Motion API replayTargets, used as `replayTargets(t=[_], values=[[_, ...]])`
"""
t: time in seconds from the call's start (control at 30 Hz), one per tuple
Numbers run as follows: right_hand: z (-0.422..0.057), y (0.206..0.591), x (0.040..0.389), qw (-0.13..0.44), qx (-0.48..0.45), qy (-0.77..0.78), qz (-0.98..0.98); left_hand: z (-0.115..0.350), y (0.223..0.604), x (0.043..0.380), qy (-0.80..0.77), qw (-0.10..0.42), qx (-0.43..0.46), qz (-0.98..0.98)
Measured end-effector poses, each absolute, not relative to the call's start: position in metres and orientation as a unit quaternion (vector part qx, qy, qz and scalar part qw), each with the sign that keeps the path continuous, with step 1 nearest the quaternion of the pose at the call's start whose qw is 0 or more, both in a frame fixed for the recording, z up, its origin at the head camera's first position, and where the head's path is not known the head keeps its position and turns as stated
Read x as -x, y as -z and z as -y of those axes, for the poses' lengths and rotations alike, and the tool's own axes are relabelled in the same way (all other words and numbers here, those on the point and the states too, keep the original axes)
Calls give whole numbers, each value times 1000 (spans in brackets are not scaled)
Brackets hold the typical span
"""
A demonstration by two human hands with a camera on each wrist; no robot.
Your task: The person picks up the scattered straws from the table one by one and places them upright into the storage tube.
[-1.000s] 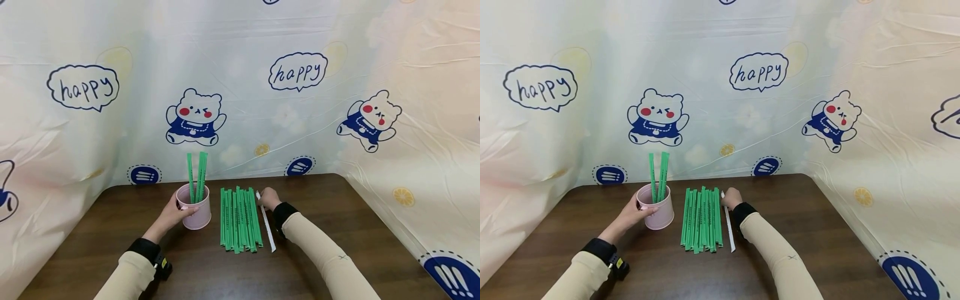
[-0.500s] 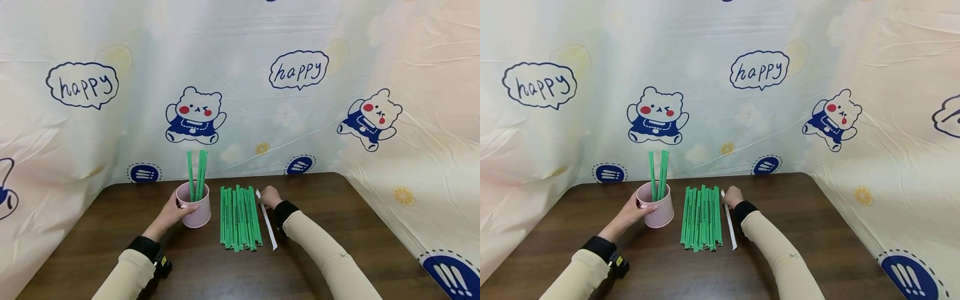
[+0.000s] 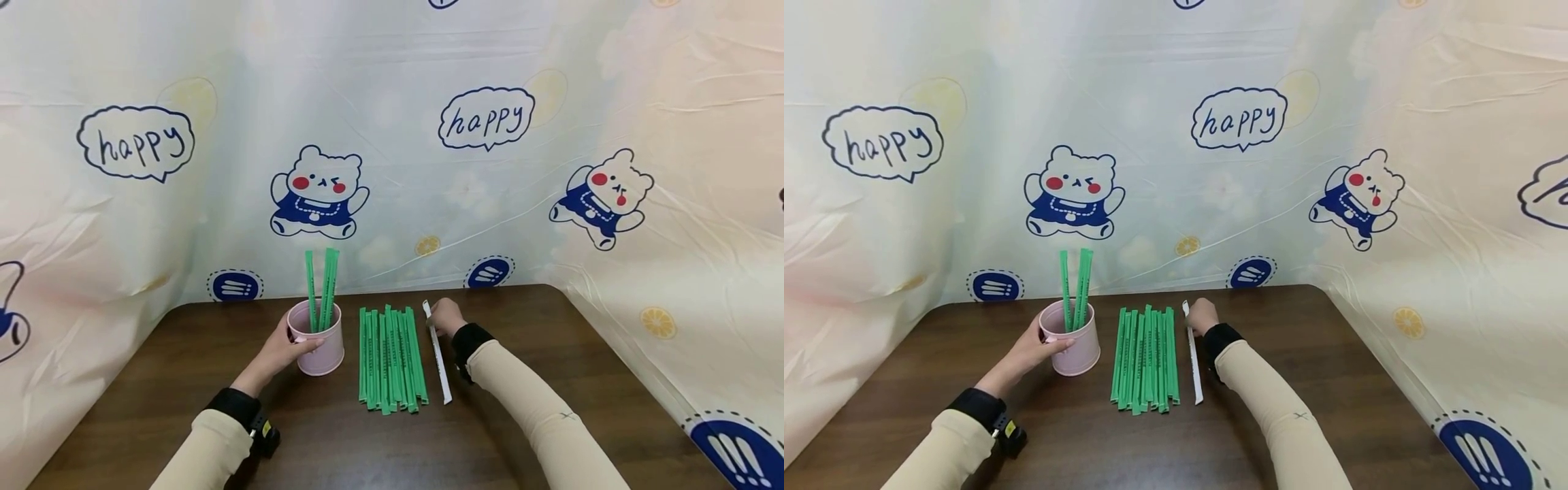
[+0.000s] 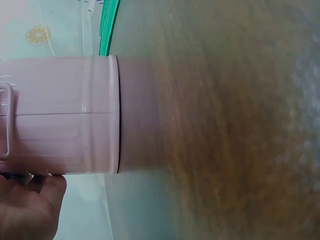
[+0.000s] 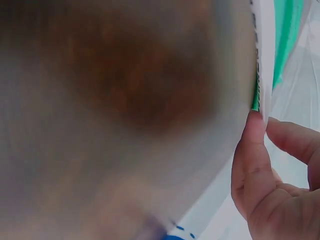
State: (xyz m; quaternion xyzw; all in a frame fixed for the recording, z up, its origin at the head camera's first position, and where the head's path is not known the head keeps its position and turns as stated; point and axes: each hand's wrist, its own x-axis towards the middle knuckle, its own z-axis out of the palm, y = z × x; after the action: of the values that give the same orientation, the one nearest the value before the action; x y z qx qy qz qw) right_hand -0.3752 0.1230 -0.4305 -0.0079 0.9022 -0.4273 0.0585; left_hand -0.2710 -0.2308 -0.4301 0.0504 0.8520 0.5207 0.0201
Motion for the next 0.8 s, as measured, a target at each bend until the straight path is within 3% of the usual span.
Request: replayTargets(t=[0.37,0.8], values=[[-130,388,378,6,50,386,-921,231,428,273,-525,13,-66,-849],[-117,363,376,-123,74,432,-891,231,431,270,-516,21,-55,-854]])
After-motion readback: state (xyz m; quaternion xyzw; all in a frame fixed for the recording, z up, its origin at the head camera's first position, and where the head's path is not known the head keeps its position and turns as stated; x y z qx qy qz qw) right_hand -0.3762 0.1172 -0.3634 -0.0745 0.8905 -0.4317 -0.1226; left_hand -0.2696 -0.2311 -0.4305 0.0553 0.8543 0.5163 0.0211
